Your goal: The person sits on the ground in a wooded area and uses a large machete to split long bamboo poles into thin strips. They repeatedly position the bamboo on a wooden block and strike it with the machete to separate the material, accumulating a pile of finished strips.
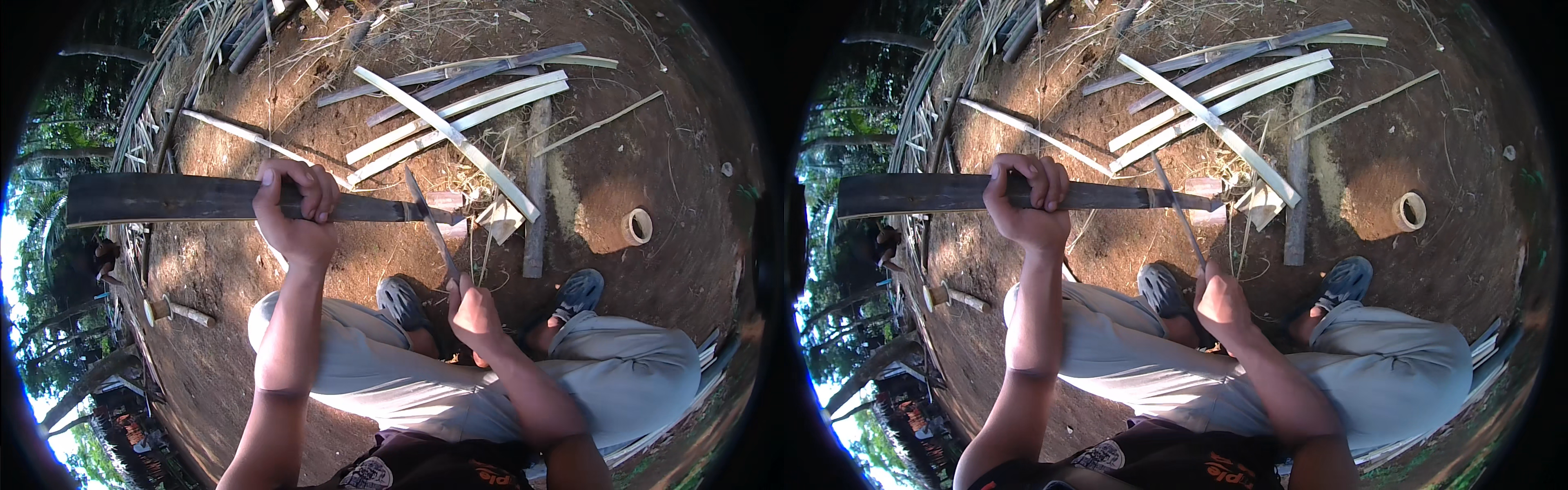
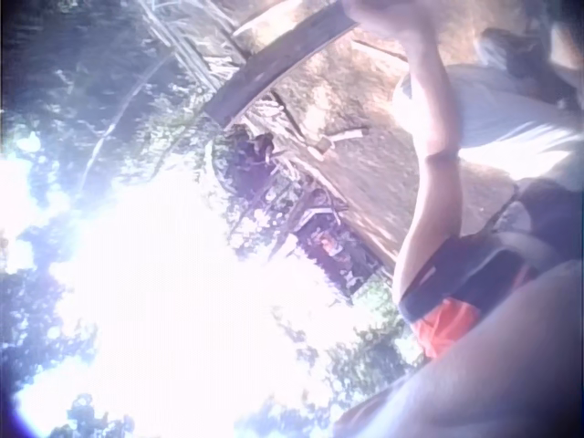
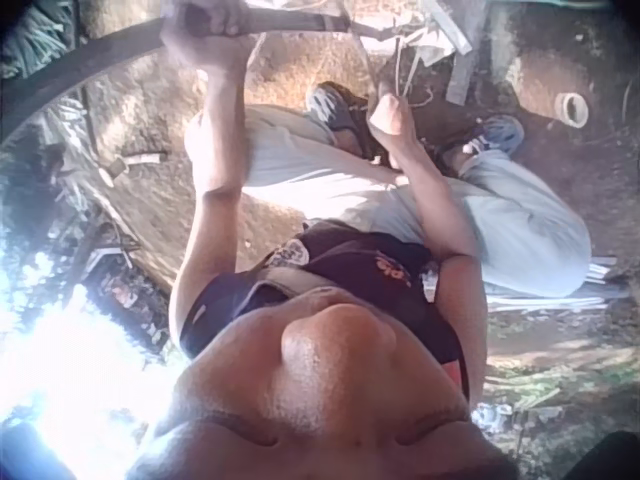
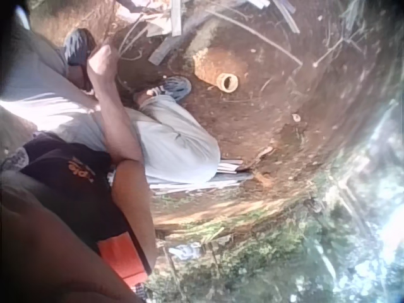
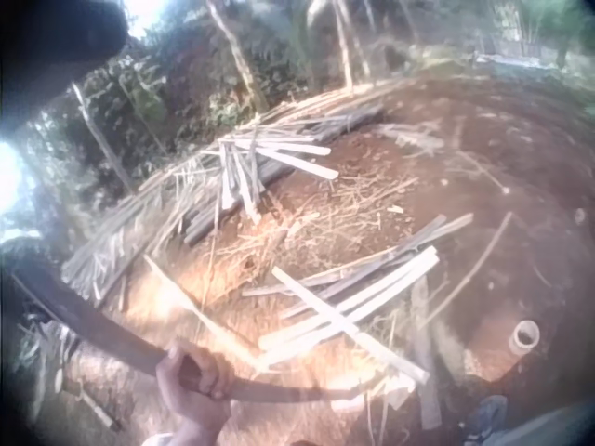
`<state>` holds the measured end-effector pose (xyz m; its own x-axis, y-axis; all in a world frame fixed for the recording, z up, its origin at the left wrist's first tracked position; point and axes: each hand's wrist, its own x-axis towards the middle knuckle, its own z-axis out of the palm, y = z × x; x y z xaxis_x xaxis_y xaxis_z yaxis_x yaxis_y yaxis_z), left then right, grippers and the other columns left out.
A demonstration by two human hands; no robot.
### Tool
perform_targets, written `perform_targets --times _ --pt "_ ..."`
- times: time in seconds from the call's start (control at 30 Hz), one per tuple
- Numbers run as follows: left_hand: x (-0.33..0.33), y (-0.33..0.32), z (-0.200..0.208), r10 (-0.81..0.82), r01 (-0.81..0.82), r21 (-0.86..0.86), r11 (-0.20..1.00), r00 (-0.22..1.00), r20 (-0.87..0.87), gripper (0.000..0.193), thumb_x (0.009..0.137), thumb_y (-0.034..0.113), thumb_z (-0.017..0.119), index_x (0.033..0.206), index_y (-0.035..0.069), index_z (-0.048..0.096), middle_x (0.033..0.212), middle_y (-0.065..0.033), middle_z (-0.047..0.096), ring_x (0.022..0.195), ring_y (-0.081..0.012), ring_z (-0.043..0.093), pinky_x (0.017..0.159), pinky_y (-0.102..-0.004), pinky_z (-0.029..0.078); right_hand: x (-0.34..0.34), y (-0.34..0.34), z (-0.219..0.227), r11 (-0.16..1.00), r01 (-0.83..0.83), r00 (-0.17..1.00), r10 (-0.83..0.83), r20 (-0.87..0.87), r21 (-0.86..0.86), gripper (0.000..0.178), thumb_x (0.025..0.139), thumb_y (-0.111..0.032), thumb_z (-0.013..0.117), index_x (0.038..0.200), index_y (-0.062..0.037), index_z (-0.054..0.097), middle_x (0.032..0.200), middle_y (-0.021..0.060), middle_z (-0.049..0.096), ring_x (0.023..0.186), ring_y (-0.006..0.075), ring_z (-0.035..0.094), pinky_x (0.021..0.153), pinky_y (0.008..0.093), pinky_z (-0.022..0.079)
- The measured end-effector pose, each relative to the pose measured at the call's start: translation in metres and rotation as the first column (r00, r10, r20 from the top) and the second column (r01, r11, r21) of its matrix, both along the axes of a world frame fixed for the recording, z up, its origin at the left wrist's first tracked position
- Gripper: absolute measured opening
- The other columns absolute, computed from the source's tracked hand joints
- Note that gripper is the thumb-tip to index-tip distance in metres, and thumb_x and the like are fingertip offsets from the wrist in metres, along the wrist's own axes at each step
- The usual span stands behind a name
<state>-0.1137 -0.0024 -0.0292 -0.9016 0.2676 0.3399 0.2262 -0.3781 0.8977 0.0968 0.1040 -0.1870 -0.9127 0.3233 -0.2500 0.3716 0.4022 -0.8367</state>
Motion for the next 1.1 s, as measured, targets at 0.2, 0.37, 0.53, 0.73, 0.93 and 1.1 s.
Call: perform_targets --times 0.2,0.37,0.53,0.73,0.93,1.1 --pt "-0.005 -0.002 -0.001 -0.152 0.151 -0.027 0.988 0.987 -0.046 0.034 0.097 0.032 0.036 0.077 0.008 0.048 0.049 0.0018 0.028 0.041 -0.0095 0.025 0.043 -0.0260 0.023 -0.003 -0.005 0.035 0.999 -0.027 0.980 0.023 -0.198 -0.020 0.018 0.099 -0.017 0.051 0.095 0.0002 0.055 0.063 0.0259 0.060 0.062 0.0455 0.062 0.051 0.0517 0.045" --pt "-0.009 -0.011 -0.001 -0.177 0.177 -0.001 0.984 0.984 0.005 0.033 0.095 0.031 0.039 0.075 0.007 0.048 0.048 0.0017 0.030 0.041 -0.0093 0.027 0.043 -0.0263 0.024 0.004 0.003 0.015 1.000 -0.022 0.998 0.023 -0.050 0.004 0.015 0.097 -0.013 0.054 0.093 0.0014 0.053 0.061 0.0266 0.058 0.062 0.0458 0.062 0.050 0.0517 0.045" --pt "-0.013 -0.003 -0.001 -0.232 0.232 -0.015 0.973 0.972 -0.029 0.031 0.094 0.031 0.040 0.075 0.007 0.048 0.048 0.0016 0.030 0.041 -0.0092 0.027 0.043 -0.0263 0.024 -0.006 0.001 0.017 0.999 -0.009 0.998 0.007 -0.061 -0.035 0.016 0.097 -0.016 0.053 0.092 -0.0011 0.053 0.065 0.0255 0.061 0.064 0.0451 0.063 0.055 0.0525 0.049" --pt "-0.012 0.001 0.000 -0.158 0.158 -0.013 0.987 0.986 -0.044 0.029 0.093 0.029 0.040 0.074 0.007 0.047 0.048 0.0013 0.028 0.042 -0.0097 0.027 0.044 -0.0261 0.024 -0.007 -0.010 0.040 0.999 -0.033 0.962 0.023 -0.271 -0.033 0.011 0.093 -0.009 0.057 0.091 0.0004 0.052 0.065 0.0256 0.058 0.064 0.0449 0.062 0.053 0.0511 0.046" --pt "-0.001 0.007 -0.001 0.172 -0.172 0.051 0.984 0.985 0.008 0.021 0.094 0.021 0.041 0.078 0.007 0.044 0.058 -0.0008 0.035 0.044 -0.0093 0.029 0.043 -0.0248 0.029 -0.003 -0.013 0.006 0.994 0.003 0.996 -0.013 -0.091 -0.106 0.008 0.094 -0.006 0.054 0.095 0.0010 0.050 0.063 0.0264 0.057 0.065 0.0457 0.062 0.054 0.0506 0.047" --pt "0.007 0.010 0.002 0.360 -0.361 0.006 0.933 0.931 0.068 0.024 0.095 0.022 0.041 0.077 0.008 0.044 0.058 -0.0006 0.035 0.046 -0.0098 0.031 0.043 -0.0252 0.030 0.004 -0.026 0.001 0.994 -0.001 0.985 -0.018 -0.170 -0.110 0.009 0.093 -0.005 0.054 0.094 0.0012 0.049 0.062 0.0253 0.056 0.062 0.0449 0.061 0.052 0.0509 0.046"
